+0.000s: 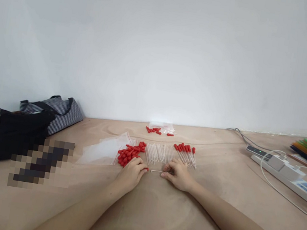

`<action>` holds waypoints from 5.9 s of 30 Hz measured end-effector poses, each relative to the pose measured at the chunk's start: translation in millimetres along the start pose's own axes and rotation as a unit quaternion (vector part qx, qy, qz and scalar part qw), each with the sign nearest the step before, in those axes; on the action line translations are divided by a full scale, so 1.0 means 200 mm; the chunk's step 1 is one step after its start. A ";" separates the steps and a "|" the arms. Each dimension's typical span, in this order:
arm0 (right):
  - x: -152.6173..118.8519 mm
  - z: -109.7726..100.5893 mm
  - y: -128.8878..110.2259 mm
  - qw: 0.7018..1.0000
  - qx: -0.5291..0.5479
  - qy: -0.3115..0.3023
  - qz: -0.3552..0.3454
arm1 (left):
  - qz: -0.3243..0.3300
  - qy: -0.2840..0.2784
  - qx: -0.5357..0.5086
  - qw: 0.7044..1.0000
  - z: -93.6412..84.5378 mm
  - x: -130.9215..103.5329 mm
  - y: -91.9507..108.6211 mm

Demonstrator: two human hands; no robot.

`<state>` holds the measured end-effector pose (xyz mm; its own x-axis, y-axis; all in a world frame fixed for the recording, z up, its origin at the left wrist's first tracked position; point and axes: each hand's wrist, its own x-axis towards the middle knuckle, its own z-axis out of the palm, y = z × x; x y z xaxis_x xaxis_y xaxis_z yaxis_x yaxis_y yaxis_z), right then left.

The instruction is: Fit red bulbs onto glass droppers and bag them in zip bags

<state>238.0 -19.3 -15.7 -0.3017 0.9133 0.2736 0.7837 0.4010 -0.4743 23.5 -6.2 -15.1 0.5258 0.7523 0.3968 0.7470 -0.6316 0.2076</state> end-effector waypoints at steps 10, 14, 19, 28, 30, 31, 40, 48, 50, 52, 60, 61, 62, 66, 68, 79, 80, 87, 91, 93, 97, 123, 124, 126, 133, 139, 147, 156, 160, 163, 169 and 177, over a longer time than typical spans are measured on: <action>-0.03 0.04 -0.02 0.992 -0.006 0.121 -0.044 | -0.055 0.034 -0.083 0.994 -0.02 0.00 0.07; -0.04 0.04 -0.04 0.989 0.024 0.134 -0.059 | -0.065 0.024 -0.114 0.991 -0.02 -0.01 0.08; -0.04 0.04 -0.04 0.989 0.018 0.119 -0.087 | -0.081 0.020 -0.129 0.988 -0.02 0.00 0.08; -0.05 0.02 -0.05 0.989 -0.001 0.100 -0.106 | -0.093 0.014 -0.157 0.983 -0.03 0.00 0.08; -0.04 0.02 -0.05 0.990 0.001 0.095 -0.108 | -0.099 0.002 -0.163 0.982 -0.03 0.00 0.07; -0.04 0.02 -0.05 0.990 0.001 0.093 -0.109 | -0.102 -0.004 -0.164 0.981 -0.02 0.00 0.07; -0.04 0.02 -0.07 0.981 -0.044 0.130 -0.138 | -0.096 0.008 -0.139 0.986 -0.01 -0.01 0.08; -0.06 0.01 -0.09 0.981 -0.058 0.111 -0.149 | -0.020 0.026 -0.097 0.995 -0.03 -0.02 0.09; -0.06 0.01 -0.09 0.985 -0.044 0.093 -0.142 | 0.001 0.028 -0.087 0.996 -0.03 -0.03 0.09; -0.05 0.01 -0.09 0.989 -0.022 0.073 -0.127 | 0.020 0.030 -0.079 0.996 -0.03 -0.03 0.09; -0.04 0.02 -0.12 0.997 0.037 0.000 -0.069 | 0.059 0.042 -0.060 0.996 -0.03 -0.04 0.11; -0.04 0.02 -0.11 0.997 0.046 -0.005 -0.061 | 0.059 0.043 -0.060 0.995 -0.02 -0.03 0.11; -0.03 0.02 -0.11 0.997 0.054 -0.008 -0.054 | 0.057 0.046 -0.062 0.995 -0.02 -0.03 0.11; -0.01 0.00 -0.08 0.997 0.064 -0.008 -0.040 | 0.026 0.049 -0.079 0.995 -0.03 0.00 0.07; -0.01 0.00 -0.07 0.997 0.062 -0.005 -0.046 | 0.015 0.041 -0.084 0.995 -0.03 0.00 0.05; -0.04 0.00 -0.07 0.991 0.006 0.086 -0.106 | 0.000 0.061 -0.099 0.993 -0.04 -0.01 0.08; -0.04 0.01 -0.08 0.991 0.009 0.085 -0.102 | 0.004 0.062 -0.099 0.993 -0.04 -0.01 0.09; -0.02 -0.01 -0.08 0.995 0.016 0.047 -0.084 | 0.002 0.065 -0.100 0.993 -0.04 0.00 0.08; -0.03 -0.06 -0.06 0.990 -0.030 0.041 -0.129 | -0.030 0.061 -0.110 0.992 -0.03 0.00 0.07; -0.03 -0.08 -0.06 0.987 -0.057 0.038 -0.143 | -0.038 0.057 -0.117 0.991 -0.03 0.00 0.07; -0.04 -0.07 -0.07 0.987 -0.068 0.040 -0.139 | -0.044 0.046 -0.127 0.990 -0.03 0.00 0.06; 0.18 -0.03 0.13 0.942 -0.170 0.129 0.258 | -0.127 0.118 0.150 0.973 -0.10 0.02 -0.08; 0.18 -0.03 0.14 0.942 -0.171 0.129 0.259 | -0.124 0.121 0.153 0.973 -0.10 0.02 -0.08; 0.18 -0.03 0.14 0.942 -0.168 0.141 0.254 | -0.117 0.125 0.162 0.972 -0.11 0.02 -0.08; 0.19 -0.04 0.08 0.952 -0.157 0.124 0.234 | -0.104 0.108 0.190 0.970 -0.12 0.02 -0.06; 0.25 -0.06 0.05 0.944 -0.179 0.043 0.275 | -0.109 0.119 0.196 0.967 -0.11 0.00 -0.08; 0.27 -0.08 0.06 0.946 -0.153 0.059 0.281 | -0.114 0.136 0.181 0.967 -0.10 0.03 -0.09; 0.04 -0.11 0.05 0.988 -0.104 0.116 -0.004 | -0.094 0.151 0.136 0.975 -0.12 0.03 -0.04; -0.05 -0.11 0.06 0.988 -0.105 0.047 -0.098 | -0.021 0.070 0.046 0.996 -0.11 0.00 0.02; -0.07 -0.12 0.08 0.990 -0.098 0.010 -0.098 | -0.008 -0.004 -0.016 1.000 -0.09 -0.02 0.05; -0.05 -0.11 0.07 0.996 -0.061 -0.004 -0.071 | -0.021 -0.003 -0.046 0.999 -0.06 -0.02 0.08; -0.05 -0.01 0.05 0.996 -0.040 0.048 -0.065 | -0.034 0.016 -0.032 0.999 -0.02 -0.01 0.08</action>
<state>249.7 -23.9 -21.7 -0.3528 0.8420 0.4081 0.7840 0.5041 -0.3622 32.8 -18.4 -8.4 0.4614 0.7881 0.4076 0.7527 -0.5909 0.2904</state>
